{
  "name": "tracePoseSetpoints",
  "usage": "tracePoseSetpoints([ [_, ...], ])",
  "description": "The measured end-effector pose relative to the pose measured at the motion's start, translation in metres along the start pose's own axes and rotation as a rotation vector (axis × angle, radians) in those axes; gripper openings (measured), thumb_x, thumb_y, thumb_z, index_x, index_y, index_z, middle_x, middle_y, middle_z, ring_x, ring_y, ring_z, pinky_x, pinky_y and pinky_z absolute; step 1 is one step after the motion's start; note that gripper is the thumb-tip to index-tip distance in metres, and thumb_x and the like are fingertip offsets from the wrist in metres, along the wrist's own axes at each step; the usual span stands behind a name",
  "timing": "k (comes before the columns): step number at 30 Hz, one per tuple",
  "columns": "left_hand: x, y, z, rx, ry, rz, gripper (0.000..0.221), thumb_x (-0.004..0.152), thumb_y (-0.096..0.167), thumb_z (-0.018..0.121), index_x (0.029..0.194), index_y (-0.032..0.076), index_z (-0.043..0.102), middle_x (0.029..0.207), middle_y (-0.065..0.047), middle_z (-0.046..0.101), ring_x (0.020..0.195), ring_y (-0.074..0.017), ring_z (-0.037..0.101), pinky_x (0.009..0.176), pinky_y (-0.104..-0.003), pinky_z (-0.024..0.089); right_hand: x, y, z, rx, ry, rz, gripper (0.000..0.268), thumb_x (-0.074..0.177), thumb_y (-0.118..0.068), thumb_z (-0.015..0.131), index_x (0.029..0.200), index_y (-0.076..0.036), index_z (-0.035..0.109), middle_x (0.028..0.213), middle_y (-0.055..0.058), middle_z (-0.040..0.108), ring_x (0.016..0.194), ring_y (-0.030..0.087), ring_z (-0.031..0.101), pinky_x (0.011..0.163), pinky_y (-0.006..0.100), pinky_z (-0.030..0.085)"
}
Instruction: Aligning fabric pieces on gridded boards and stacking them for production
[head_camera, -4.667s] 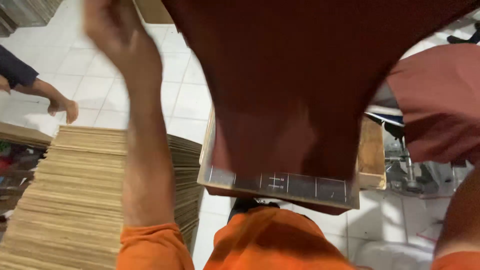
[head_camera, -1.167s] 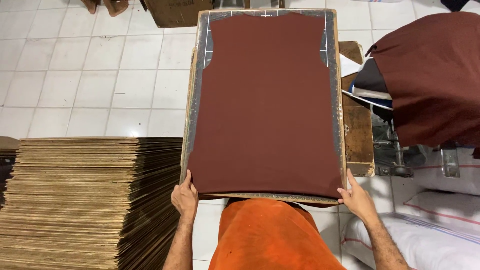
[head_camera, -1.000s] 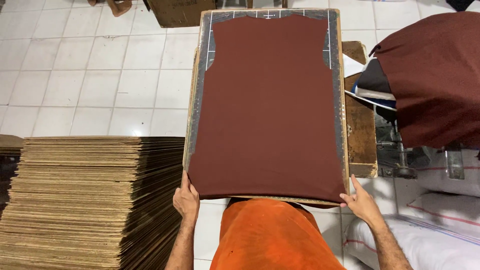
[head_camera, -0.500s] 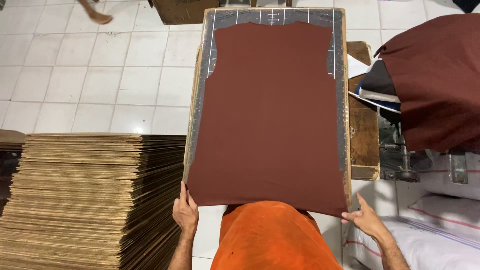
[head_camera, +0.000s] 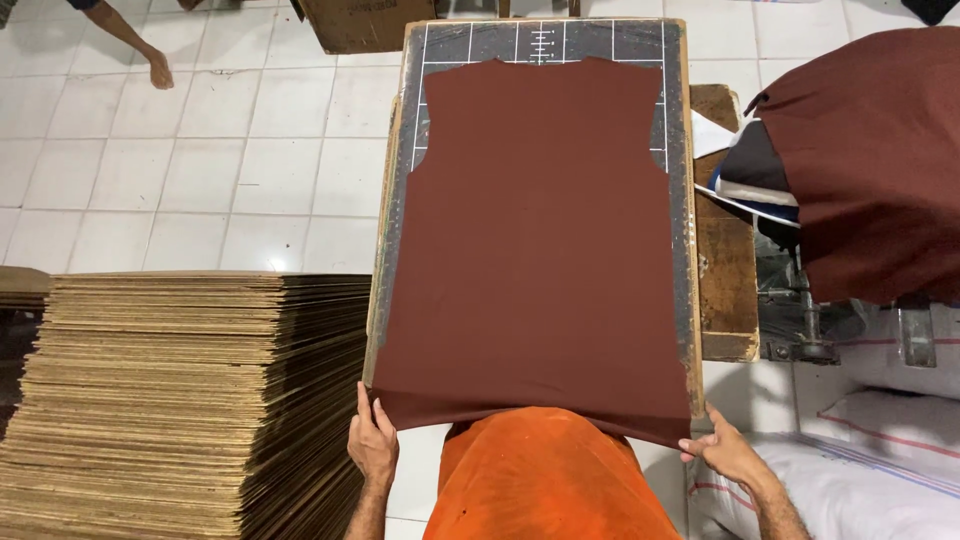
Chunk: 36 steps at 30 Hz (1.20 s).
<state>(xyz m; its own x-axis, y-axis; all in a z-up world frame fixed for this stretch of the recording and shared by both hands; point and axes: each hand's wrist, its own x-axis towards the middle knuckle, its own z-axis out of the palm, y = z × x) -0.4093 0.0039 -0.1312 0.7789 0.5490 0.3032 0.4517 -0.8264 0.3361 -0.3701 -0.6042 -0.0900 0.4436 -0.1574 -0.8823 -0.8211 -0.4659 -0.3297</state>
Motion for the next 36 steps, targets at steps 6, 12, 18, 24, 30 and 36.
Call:
tracePoseSetpoints([
  [6,-0.004,-0.009,0.005,-0.011,-0.011,-0.029,0.053,0.104,0.03,0.063,0.156,0.023,0.053,0.067,-0.008,0.054,0.058,-0.0306,0.058,0.054,-0.047,0.048,-0.013,-0.01,0.001,0.029,0.03,-0.018,0.106,0.089,-0.017,0.08,0.168,-0.014,0.01,0.094,0.023,0.09,0.105,0.019,0.069,0.108,0.027,0.034],
  [12,-0.009,-0.013,0.002,-0.01,-0.043,-0.024,0.053,0.104,0.029,0.062,0.156,0.025,0.052,0.066,-0.003,0.05,0.056,-0.0245,0.053,0.049,-0.042,0.046,0.004,0.006,0.003,0.011,-0.003,0.008,0.109,0.089,-0.018,0.081,0.164,-0.003,0.003,0.097,0.019,0.091,0.135,0.016,0.058,0.122,0.029,0.024],
  [18,-0.013,-0.019,0.005,0.022,-0.023,0.002,0.053,0.104,0.031,0.062,0.156,0.023,0.053,0.065,-0.002,0.048,0.054,-0.0229,0.052,0.047,-0.041,0.045,0.002,0.006,0.007,-0.021,0.009,0.004,0.107,0.09,-0.017,0.081,0.165,-0.005,0.006,0.086,0.015,0.091,0.083,0.02,0.062,0.089,0.026,0.041],
  [24,-0.014,-0.02,0.006,0.024,-0.006,0.037,0.051,0.104,0.029,0.063,0.154,0.02,0.055,0.065,-0.003,0.047,0.055,-0.0235,0.052,0.049,-0.041,0.046,-0.005,0.001,0.011,0.109,-0.035,0.083,0.107,0.092,-0.016,0.079,0.165,-0.007,0.0,0.1,0.024,0.088,0.118,0.026,0.069,0.114,0.036,0.034],
  [30,-0.016,-0.024,0.01,0.036,-0.074,-0.015,0.053,0.105,0.033,0.059,0.156,0.024,0.052,0.063,-0.002,0.046,0.052,-0.0202,0.048,0.046,-0.038,0.045,-0.022,-0.015,0.011,0.199,-0.008,0.073,0.099,0.092,-0.007,0.078,0.166,-0.011,0.012,0.089,0.027,0.083,0.079,0.027,0.063,0.073,0.042,0.053],
  [36,-0.014,-0.018,0.007,0.025,-0.077,-0.005,0.053,0.104,0.03,0.061,0.156,0.021,0.053,0.066,-0.005,0.051,0.057,-0.0236,0.055,0.05,-0.041,0.047,0.017,0.011,0.011,-0.013,-0.017,0.079,0.108,0.092,-0.023,0.079,0.165,-0.007,0.001,0.102,0.018,0.09,0.094,0.022,0.065,0.089,0.03,0.042],
])
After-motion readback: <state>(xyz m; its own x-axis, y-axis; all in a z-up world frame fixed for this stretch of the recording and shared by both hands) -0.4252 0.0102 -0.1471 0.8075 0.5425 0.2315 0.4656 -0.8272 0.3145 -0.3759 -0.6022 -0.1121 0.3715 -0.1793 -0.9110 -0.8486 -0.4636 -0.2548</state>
